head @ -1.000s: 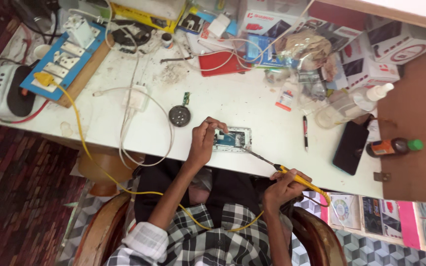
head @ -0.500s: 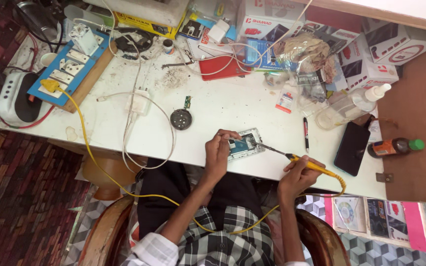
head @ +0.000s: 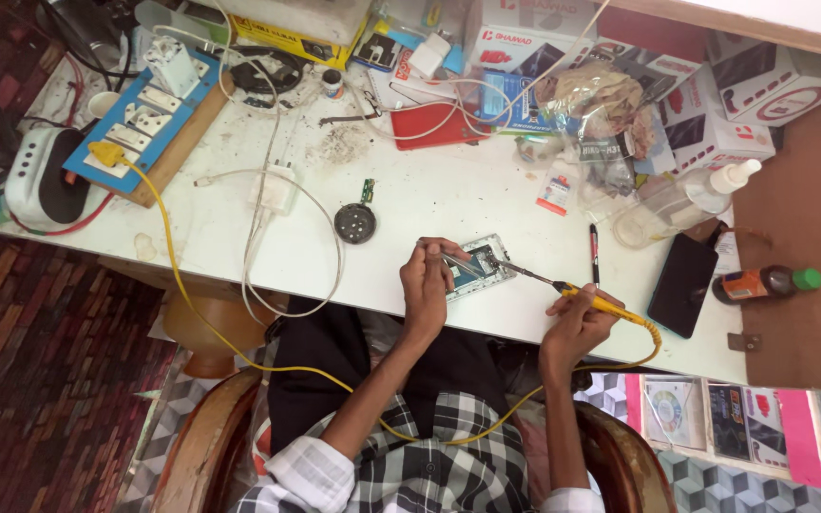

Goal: The person uses a soldering iron to work on a small electronic circuit board placed on a cluttered workbench. They hold the board with one hand and apply the soldering iron with the other, focusing on specific points on the board.

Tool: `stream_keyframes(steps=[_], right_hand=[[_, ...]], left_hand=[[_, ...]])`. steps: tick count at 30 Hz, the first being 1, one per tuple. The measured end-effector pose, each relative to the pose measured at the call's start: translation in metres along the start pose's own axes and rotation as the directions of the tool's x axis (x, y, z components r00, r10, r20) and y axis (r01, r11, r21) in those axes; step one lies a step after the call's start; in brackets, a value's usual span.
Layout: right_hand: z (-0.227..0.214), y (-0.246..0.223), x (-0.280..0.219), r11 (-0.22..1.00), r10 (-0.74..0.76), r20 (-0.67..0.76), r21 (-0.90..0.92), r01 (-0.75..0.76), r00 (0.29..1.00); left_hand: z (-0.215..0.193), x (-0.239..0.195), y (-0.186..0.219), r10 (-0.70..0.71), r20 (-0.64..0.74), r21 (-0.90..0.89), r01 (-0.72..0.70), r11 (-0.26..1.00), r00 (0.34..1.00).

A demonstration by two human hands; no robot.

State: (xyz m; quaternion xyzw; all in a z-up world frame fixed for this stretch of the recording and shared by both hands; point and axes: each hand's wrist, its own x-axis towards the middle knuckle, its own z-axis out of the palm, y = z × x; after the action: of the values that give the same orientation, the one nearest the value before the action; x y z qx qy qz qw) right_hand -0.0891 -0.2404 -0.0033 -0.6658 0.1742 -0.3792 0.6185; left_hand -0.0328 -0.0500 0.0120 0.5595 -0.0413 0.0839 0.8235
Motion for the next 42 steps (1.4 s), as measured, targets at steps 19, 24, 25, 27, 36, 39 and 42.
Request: stream_keyframes(steps=[19, 24, 25, 27, 36, 39, 42], right_hand=[[-0.03, 0.014, 0.013, 0.949, 0.223, -0.259, 0.279, -0.148, 0.94], [-0.029, 0.009, 0.012, 0.954, 0.222, -0.257, 0.257, -0.155, 0.941], [-0.03, 0.009, 0.011, 0.955, 0.212, -0.244, 0.259, -0.147, 0.946], [-0.03, 0.01, 0.011, 0.956, 0.189, -0.221, 0.264, -0.128, 0.957], [-0.033, 0.008, 0.015, 0.93, 0.269, -0.245, 0.317, -0.185, 0.931], [-0.035, 0.008, 0.018, 0.918, 0.274, -0.245, 0.355, -0.177, 0.93], [-0.038, 0.01, 0.019, 0.91, 0.282, -0.249, 0.375, -0.176, 0.927]], left_hand=[[0.014, 0.048, 0.032, -0.469, 0.227, 0.972, -0.227, 0.056, 0.854], [0.012, 0.053, 0.018, -0.436, 0.044, 0.992, -0.089, -0.085, 0.899], [0.009, 0.053, 0.018, -0.474, 0.012, 0.996, -0.051, -0.069, 0.881], [0.002, 0.053, 0.019, -0.546, -0.043, 0.999, 0.026, -0.038, 0.837], [-0.006, 0.007, 0.066, -0.532, 0.069, 0.984, 0.029, 0.173, 0.844], [-0.001, 0.002, 0.092, -0.56, 0.103, 0.989, -0.024, 0.148, 0.822], [-0.005, 0.016, 0.112, -0.554, 0.287, 0.955, -0.187, 0.231, 0.781]])
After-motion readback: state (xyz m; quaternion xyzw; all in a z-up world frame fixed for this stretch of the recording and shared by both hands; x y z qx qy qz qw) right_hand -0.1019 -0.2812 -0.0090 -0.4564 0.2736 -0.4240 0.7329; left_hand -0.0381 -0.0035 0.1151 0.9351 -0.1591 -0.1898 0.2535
